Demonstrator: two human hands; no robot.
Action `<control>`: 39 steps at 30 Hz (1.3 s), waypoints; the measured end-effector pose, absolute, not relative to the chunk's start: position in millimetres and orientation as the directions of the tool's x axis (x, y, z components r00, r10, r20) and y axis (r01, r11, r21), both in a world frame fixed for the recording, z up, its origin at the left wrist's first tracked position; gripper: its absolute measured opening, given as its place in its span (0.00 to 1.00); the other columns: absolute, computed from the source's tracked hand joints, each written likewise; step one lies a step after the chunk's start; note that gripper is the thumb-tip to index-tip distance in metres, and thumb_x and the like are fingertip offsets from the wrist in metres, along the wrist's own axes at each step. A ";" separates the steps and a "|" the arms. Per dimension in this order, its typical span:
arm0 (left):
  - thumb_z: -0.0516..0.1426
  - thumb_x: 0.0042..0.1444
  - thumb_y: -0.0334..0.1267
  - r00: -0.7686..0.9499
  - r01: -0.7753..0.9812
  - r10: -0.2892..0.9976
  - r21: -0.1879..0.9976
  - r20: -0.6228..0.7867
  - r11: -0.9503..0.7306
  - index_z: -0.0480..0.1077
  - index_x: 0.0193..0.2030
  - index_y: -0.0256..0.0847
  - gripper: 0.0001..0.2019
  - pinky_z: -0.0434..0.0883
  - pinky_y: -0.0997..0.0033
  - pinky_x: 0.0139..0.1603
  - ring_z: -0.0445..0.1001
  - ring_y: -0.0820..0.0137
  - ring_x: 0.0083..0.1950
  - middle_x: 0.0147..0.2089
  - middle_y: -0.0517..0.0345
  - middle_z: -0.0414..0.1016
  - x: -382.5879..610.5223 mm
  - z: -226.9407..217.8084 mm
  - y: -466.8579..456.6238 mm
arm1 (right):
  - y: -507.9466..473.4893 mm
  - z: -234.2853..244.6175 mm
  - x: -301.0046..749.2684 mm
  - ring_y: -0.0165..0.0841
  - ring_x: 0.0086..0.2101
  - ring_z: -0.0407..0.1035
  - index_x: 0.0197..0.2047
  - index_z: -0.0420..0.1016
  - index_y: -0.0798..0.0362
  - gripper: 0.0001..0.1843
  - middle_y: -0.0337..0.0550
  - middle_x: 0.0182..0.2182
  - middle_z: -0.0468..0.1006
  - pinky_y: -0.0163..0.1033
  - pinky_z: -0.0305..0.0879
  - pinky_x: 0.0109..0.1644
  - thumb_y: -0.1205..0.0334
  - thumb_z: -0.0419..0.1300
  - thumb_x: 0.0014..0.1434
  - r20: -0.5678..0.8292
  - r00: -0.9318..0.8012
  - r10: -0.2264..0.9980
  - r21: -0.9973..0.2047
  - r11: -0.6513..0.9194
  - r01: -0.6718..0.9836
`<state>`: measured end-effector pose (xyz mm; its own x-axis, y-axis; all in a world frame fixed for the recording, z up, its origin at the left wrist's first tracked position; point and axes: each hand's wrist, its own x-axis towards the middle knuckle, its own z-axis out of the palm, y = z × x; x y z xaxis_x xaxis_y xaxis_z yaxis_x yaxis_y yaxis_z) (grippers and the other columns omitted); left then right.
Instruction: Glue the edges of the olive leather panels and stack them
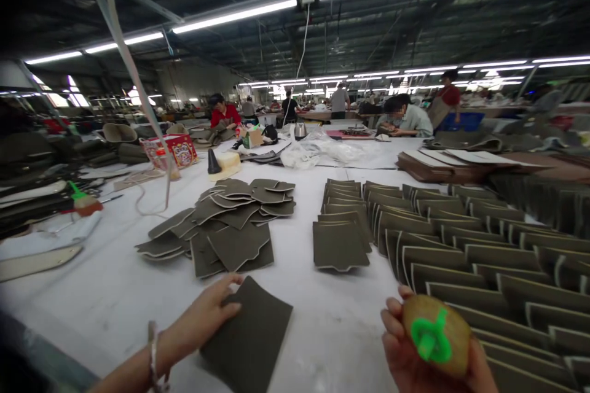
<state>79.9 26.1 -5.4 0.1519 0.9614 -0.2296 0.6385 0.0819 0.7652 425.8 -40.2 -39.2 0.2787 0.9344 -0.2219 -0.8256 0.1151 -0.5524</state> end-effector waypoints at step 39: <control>0.58 0.49 0.33 0.291 0.951 0.883 0.215 -0.367 -0.224 0.67 0.53 0.29 0.22 0.73 0.54 0.50 0.72 0.52 0.51 0.53 0.38 0.65 161.0 11.3 -9.1 | -55.5 -42.6 389.4 0.48 0.44 0.75 0.58 0.72 0.47 0.39 0.51 0.47 0.79 0.40 0.74 0.44 0.52 0.74 0.42 -0.190 0.377 0.907 -0.885 0.009 -0.466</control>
